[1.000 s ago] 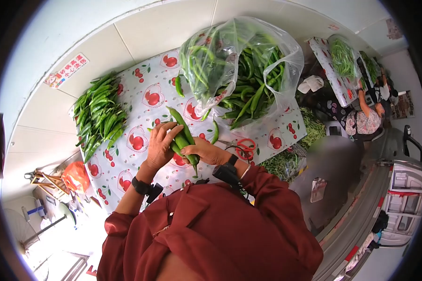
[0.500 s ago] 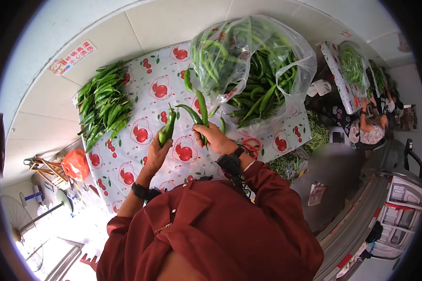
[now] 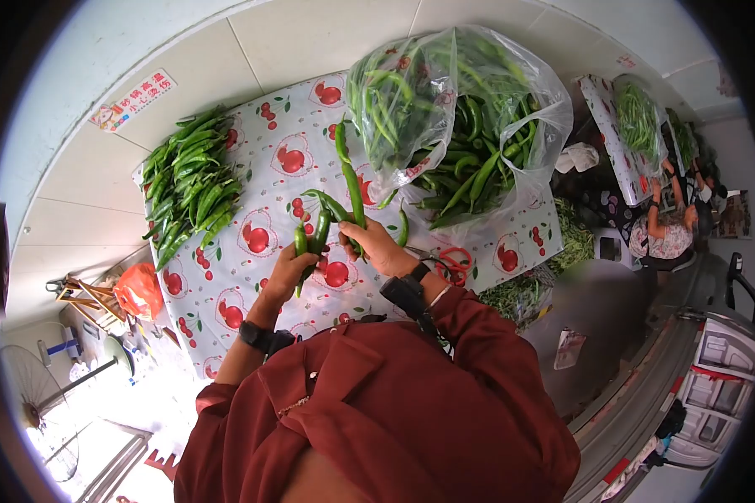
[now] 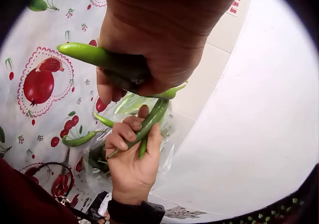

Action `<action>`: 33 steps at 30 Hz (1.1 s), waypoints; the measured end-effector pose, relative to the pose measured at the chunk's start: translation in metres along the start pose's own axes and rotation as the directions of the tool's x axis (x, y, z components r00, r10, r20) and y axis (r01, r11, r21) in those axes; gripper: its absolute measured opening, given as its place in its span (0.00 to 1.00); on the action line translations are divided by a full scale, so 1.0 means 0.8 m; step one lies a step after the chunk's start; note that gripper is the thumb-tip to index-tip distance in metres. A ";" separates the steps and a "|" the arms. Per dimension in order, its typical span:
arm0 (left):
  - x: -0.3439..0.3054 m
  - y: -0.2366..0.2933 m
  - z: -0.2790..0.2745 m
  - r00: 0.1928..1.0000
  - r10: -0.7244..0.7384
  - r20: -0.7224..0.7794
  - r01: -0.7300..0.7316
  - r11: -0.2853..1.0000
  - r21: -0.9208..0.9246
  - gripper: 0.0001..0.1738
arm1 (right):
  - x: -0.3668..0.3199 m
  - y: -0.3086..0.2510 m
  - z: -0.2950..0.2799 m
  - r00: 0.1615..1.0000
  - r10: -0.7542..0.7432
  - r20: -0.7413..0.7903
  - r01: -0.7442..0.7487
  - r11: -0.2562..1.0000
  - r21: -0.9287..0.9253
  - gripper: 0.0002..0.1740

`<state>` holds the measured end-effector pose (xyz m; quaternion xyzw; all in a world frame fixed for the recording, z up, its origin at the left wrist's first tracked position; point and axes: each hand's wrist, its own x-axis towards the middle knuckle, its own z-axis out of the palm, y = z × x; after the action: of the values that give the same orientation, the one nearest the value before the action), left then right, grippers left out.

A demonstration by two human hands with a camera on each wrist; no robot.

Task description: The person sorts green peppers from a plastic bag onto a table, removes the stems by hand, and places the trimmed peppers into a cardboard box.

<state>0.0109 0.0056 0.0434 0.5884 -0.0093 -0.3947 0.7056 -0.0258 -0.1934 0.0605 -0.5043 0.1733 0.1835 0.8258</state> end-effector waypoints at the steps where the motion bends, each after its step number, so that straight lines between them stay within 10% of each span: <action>1: 0.003 -0.006 -0.003 1.000 0.000 0.000 0.000 1.000 0.001 0.16 | 0.003 0.002 0.000 1.000 -0.001 0.000 0.001 1.000 0.001 0.13; 3: 0.007 -0.013 -0.009 0.993 -0.017 0.113 -0.007 0.978 0.207 0.18 | 0.007 0.005 0.000 0.998 -0.030 0.052 0.028 0.999 0.038 0.11; 10: 0.001 -0.001 0.010 0.984 0.036 0.174 -0.051 0.995 0.083 0.20 | 0.008 0.002 0.019 0.998 -0.061 0.002 0.061 0.994 -0.095 0.12; 13: -0.003 0.006 0.011 0.994 -0.044 0.098 0.041 0.999 0.031 0.20 | 0.010 0.005 0.018 0.999 -0.032 -0.017 0.030 0.994 -0.105 0.12; 17: -0.007 0.020 0.009 0.952 0.271 -0.142 -0.235 0.945 0.228 0.16 | 0.010 0.016 -0.002 0.999 0.027 -0.017 -0.029 0.988 -0.152 0.11; 19: -0.004 0.025 0.000 0.855 0.517 0.029 -0.412 0.646 0.643 0.18 | 0.007 0.009 -0.001 0.997 0.064 0.035 -0.055 0.975 -0.216 0.11; 24: -0.006 0.036 0.012 0.722 0.625 0.295 -0.543 0.248 0.803 0.21 | 0.001 0.012 0.001 0.941 0.230 0.248 -0.200 0.970 -0.139 0.13; 31: -0.009 0.008 -0.007 0.830 0.544 0.125 -0.416 0.455 0.787 0.19 | -0.007 -0.015 0.012 0.986 0.124 0.109 -0.109 0.986 -0.129 0.19; 33: -0.005 -0.003 -0.014 0.883 0.421 -0.208 -0.360 0.891 0.276 0.14 | 0.002 -0.017 -0.006 0.991 0.109 0.079 -0.092 0.977 -0.191 0.22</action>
<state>0.0125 0.0172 0.0395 0.6986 -0.0803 -0.1585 0.6931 -0.0183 -0.2036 0.0685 -0.5617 0.1437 0.2627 0.7713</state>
